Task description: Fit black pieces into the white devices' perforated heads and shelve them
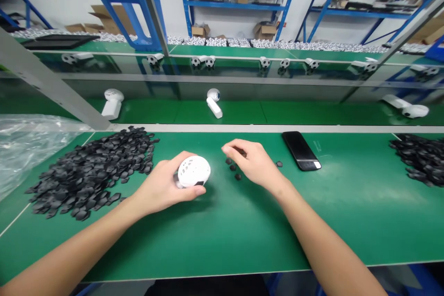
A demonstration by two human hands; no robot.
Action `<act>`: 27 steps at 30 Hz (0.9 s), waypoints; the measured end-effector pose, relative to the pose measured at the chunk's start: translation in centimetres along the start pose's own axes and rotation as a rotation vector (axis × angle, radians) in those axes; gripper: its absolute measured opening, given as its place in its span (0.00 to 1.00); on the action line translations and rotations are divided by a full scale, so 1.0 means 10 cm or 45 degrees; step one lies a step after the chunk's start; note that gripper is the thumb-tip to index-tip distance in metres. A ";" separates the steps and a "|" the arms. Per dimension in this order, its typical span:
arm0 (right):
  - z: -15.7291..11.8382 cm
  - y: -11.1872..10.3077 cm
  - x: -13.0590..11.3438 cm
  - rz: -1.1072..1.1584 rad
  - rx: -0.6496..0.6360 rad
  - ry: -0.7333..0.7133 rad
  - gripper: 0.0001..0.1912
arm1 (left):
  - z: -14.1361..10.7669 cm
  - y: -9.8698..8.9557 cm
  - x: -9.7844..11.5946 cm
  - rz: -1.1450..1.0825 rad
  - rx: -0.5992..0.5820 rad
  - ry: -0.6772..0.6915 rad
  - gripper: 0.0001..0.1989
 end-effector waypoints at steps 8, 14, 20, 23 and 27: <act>-0.01 0.03 0.29 -0.613 -0.228 -0.042 0.12 | -0.03 -0.07 -0.09 -0.198 0.415 0.313 0.37; -0.02 0.07 0.29 -0.648 -0.290 -0.090 0.11 | -0.07 -0.16 -0.04 -0.182 0.463 0.098 0.35; 0.01 0.22 0.14 -0.975 -0.232 -0.177 0.15 | -0.06 -0.21 -0.08 -0.487 0.354 -0.030 0.34; 0.06 0.31 0.09 -0.918 -0.049 -0.170 0.15 | 0.00 -0.12 -0.13 -0.517 0.277 0.023 0.34; 0.06 0.40 0.00 -0.225 0.042 -0.079 0.13 | 0.04 0.04 -0.16 -0.430 0.181 0.030 0.34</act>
Point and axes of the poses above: each hand's wrist, its own z-axis towards the middle knuckle, its own y-axis out of the palm, x = y × z, the point moved 2 cm from there along z, towards the middle knuckle, and after that the axes turned 11 degrees about -y, right-handed, at the moved point
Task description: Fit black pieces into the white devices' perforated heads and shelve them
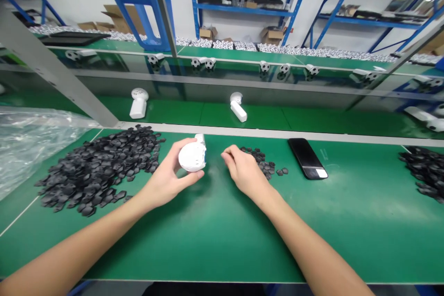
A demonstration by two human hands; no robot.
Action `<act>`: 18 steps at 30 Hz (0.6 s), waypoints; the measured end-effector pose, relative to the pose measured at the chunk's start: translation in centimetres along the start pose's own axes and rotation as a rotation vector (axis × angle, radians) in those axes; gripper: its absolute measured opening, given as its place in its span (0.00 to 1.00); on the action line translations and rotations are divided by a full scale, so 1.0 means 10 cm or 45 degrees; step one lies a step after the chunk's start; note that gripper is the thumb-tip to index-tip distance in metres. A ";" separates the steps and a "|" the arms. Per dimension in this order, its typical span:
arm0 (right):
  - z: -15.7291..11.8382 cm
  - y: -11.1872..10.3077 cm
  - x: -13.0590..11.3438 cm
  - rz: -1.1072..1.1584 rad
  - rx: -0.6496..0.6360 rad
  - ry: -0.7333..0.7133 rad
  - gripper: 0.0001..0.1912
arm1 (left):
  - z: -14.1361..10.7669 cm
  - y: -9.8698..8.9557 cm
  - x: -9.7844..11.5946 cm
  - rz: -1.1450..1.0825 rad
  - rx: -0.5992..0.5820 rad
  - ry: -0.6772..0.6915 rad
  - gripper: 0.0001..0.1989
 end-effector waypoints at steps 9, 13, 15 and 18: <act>-0.17 -0.14 -0.38 0.659 0.053 0.090 0.09 | -0.04 0.06 0.04 0.026 -0.064 -0.093 0.32; -0.18 -0.13 -0.45 0.601 0.053 0.111 0.11 | -0.04 0.06 0.05 0.068 -0.144 -0.107 0.33; -0.19 -0.10 -0.48 0.535 0.063 0.082 0.11 | -0.05 0.07 0.05 0.157 -0.213 -0.136 0.34; -0.19 -0.07 -0.51 0.465 0.039 0.038 0.10 | -0.06 0.08 0.05 0.259 -0.261 -0.176 0.33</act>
Point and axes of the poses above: each hand's wrist, its own z-axis towards the middle knuckle, its own y-axis out of the palm, x = y × z, the point moved 2 cm from there along z, towards the middle knuckle, and after that the axes turned 11 degrees about -y, right-handed, at the moved point
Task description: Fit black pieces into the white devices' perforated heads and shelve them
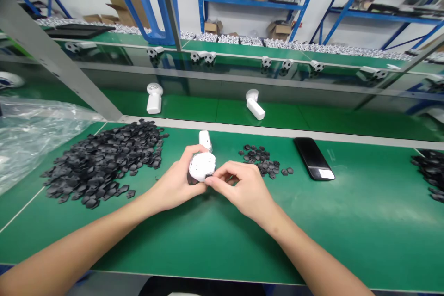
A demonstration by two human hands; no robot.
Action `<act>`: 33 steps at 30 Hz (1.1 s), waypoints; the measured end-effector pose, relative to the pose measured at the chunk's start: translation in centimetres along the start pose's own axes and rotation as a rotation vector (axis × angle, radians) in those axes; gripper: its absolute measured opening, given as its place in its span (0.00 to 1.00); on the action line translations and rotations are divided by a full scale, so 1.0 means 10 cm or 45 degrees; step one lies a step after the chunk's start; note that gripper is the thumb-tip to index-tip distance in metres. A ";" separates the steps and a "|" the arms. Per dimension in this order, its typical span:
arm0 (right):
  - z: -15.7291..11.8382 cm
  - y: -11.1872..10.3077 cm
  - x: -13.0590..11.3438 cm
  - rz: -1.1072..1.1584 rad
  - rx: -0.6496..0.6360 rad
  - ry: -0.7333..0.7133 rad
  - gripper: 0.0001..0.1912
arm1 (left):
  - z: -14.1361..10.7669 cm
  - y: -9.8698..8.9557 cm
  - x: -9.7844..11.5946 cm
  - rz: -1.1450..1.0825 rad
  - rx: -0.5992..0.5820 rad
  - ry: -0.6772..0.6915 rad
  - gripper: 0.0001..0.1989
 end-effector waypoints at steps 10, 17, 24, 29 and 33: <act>-0.04 0.11 -0.01 -0.147 0.073 -0.026 0.15 | -0.01 0.00 0.04 -0.020 -0.072 0.011 0.50; -0.07 0.12 0.08 -0.269 0.084 -0.041 0.27 | 0.00 0.04 0.04 -0.120 -0.062 -0.001 0.43; -0.04 0.11 0.07 -0.224 0.121 -0.070 0.21 | 0.00 0.06 0.06 -0.166 0.030 -0.016 0.39; -0.03 0.12 0.05 0.038 0.189 0.033 0.16 | 0.00 0.07 0.07 -0.183 0.059 0.030 0.37; -0.05 0.15 0.07 0.268 0.184 0.110 0.17 | 0.00 0.09 0.05 -0.165 0.048 0.039 0.36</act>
Point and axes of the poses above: each hand's wrist, its own z-axis towards the middle knuckle, its own y-axis out of the palm, x = y × z, the point moved 2 cm from there along z, towards the middle knuckle, and after that the axes turned 11 degrees about -y, right-handed, at the moved point
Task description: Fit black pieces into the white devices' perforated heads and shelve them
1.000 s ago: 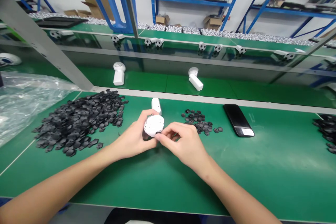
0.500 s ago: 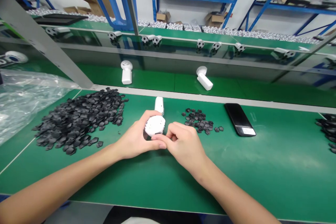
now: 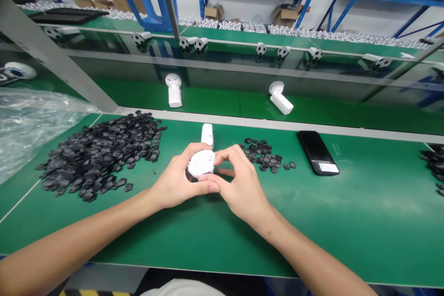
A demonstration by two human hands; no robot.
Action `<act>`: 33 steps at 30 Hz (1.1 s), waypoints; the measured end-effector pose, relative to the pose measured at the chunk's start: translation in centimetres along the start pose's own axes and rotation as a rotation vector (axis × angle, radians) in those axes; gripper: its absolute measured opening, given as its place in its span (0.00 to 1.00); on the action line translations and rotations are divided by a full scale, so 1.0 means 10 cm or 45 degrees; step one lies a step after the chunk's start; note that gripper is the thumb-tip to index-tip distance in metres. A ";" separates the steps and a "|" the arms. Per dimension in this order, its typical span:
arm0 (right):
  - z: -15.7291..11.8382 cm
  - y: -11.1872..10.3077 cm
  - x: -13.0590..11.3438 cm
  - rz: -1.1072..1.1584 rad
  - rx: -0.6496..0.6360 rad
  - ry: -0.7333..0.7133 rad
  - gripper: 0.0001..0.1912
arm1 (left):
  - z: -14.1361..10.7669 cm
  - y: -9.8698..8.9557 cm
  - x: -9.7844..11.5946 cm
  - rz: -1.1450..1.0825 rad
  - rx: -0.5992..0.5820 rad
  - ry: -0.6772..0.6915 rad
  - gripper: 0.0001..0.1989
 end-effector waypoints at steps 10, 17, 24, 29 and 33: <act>0.08 -0.05 0.04 0.041 0.008 -0.043 0.18 | 0.02 -0.03 -0.05 -0.097 -0.087 -0.019 0.40; 0.20 -0.36 0.06 -0.213 -0.087 -0.095 0.09 | 0.04 -0.07 -0.17 -0.388 -0.201 0.026 0.35; 0.29 -0.79 0.20 -0.918 -0.580 -0.149 0.09 | 0.08 -0.04 -0.18 -0.441 0.039 0.016 0.33; 0.28 -0.78 0.25 -1.169 -0.682 -0.042 0.08 | 0.09 -0.03 -0.19 -0.632 0.042 -0.024 0.31; 0.24 -0.71 0.25 -1.250 -0.686 -0.086 0.08 | 0.09 -0.02 -0.22 -0.683 -0.025 -0.067 0.35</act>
Point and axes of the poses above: each hand's wrist, its own z-axis towards the middle knuckle, its own y-axis out of the palm, x = y × z, the point moved 2 cm from there along z, towards the middle knuckle, and after that the axes turned 11 degrees about -y, right-handed, at the moved point
